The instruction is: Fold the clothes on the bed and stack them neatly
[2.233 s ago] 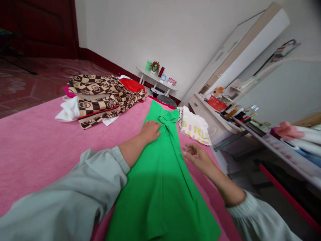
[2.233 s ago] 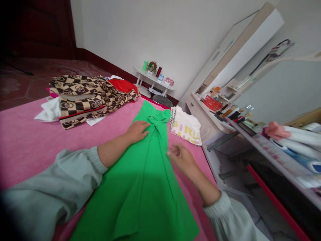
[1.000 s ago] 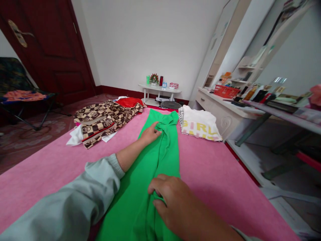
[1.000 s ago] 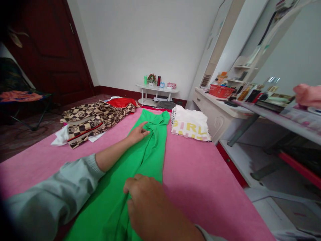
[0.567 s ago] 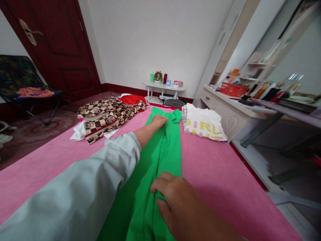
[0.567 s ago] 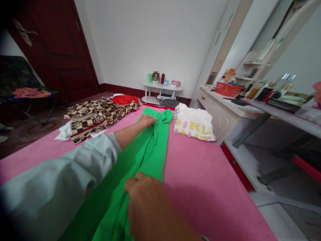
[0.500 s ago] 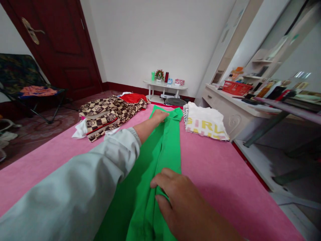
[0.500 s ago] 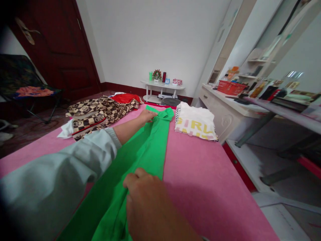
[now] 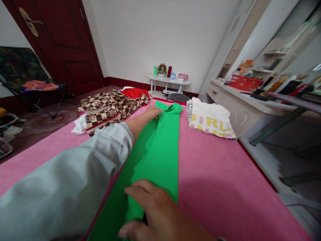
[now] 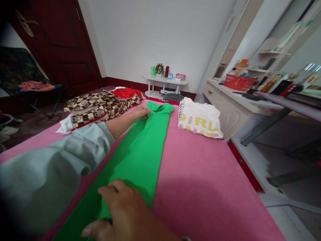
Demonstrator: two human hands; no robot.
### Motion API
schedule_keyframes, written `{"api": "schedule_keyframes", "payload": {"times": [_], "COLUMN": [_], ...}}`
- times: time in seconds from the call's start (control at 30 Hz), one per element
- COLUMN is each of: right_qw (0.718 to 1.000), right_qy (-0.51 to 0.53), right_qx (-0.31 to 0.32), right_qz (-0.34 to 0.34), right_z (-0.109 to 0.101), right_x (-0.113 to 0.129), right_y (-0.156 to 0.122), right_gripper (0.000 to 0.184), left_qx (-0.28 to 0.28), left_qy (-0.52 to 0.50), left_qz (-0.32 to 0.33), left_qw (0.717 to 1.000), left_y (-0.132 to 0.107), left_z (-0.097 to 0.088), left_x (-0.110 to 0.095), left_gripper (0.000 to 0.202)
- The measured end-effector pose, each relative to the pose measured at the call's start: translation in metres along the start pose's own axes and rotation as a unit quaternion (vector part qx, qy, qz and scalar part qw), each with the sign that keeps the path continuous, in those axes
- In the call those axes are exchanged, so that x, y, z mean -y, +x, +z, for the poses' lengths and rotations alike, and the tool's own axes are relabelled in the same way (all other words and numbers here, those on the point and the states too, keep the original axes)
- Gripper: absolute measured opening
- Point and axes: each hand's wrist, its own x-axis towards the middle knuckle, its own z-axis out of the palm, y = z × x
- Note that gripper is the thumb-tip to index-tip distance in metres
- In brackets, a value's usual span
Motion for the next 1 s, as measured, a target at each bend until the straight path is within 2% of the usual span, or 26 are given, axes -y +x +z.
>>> {"api": "schedule_keyframes", "payload": {"times": [0.07, 0.2, 0.3, 0.33, 0.4, 0.47, 0.53, 0.6, 0.7, 0.73, 0.8, 0.9, 1.0], "right_qw": [1.000, 0.997, 0.994, 0.995, 0.997, 0.995, 0.987, 0.976, 0.968, 0.969, 0.977, 0.986, 0.984], "right_qy": [0.012, 0.008, -0.011, -0.022, -0.052, -0.097, -0.149, -0.195, -0.229, -0.225, -0.188, -0.078, 0.013], "right_qx": [0.003, -0.077, -0.104, -0.092, -0.052, -0.018, -0.008, -0.011, -0.008, -0.017, -0.065, -0.147, -0.175], "right_qz": [-0.014, -0.014, 0.009, 0.011, 0.002, -0.027, -0.066, -0.096, -0.102, -0.096, -0.074, -0.027, -0.010], "right_z": [0.000, -0.006, -0.011, -0.011, -0.011, -0.005, 0.004, 0.014, 0.023, 0.023, 0.016, -0.004, -0.027], "right_x": [-0.002, -0.005, -0.003, -0.001, 0.004, 0.008, 0.009, 0.007, 0.003, 0.003, 0.004, 0.011, 0.019], "right_y": [0.001, 0.006, 0.008, 0.007, 0.002, -0.006, -0.012, -0.013, -0.007, -0.003, 0.002, 0.003, -0.003], "right_gripper": [0.054, 0.031, 0.025, 0.028, 0.045, 0.066, 0.074, 0.062, 0.024, 0.015, 0.009, 0.011, 0.017], "left_qx": [0.010, 0.014, 0.018, 0.025, 0.039, 0.049, 0.059, 0.078, 0.111, 0.120, 0.137, 0.177, 0.237], "left_qy": [-0.005, -0.019, -0.006, 0.014, 0.082, 0.172, 0.252, 0.305, 0.352, 0.365, 0.386, 0.396, 0.377], "left_qz": [0.008, 0.031, 0.064, 0.087, 0.153, 0.225, 0.281, 0.314, 0.331, 0.332, 0.334, 0.348, 0.366], "left_qw": [1.000, 0.999, 0.998, 0.996, 0.984, 0.958, 0.924, 0.896, 0.868, 0.861, 0.849, 0.831, 0.817], "left_y": [-0.002, -0.014, -0.032, -0.040, -0.059, -0.081, -0.103, -0.122, -0.144, -0.150, -0.165, -0.196, -0.233], "left_z": [-0.001, -0.004, -0.012, -0.016, -0.027, -0.041, -0.054, -0.066, -0.079, -0.082, -0.087, -0.089, -0.088], "left_x": [0.015, 0.036, 0.050, 0.055, 0.064, 0.071, 0.076, 0.079, 0.083, 0.083, 0.080, 0.069, 0.055], "left_gripper": [0.024, 0.054, 0.063, 0.064, 0.063, 0.060, 0.055, 0.049, 0.044, 0.044, 0.045, 0.046, 0.040]}}
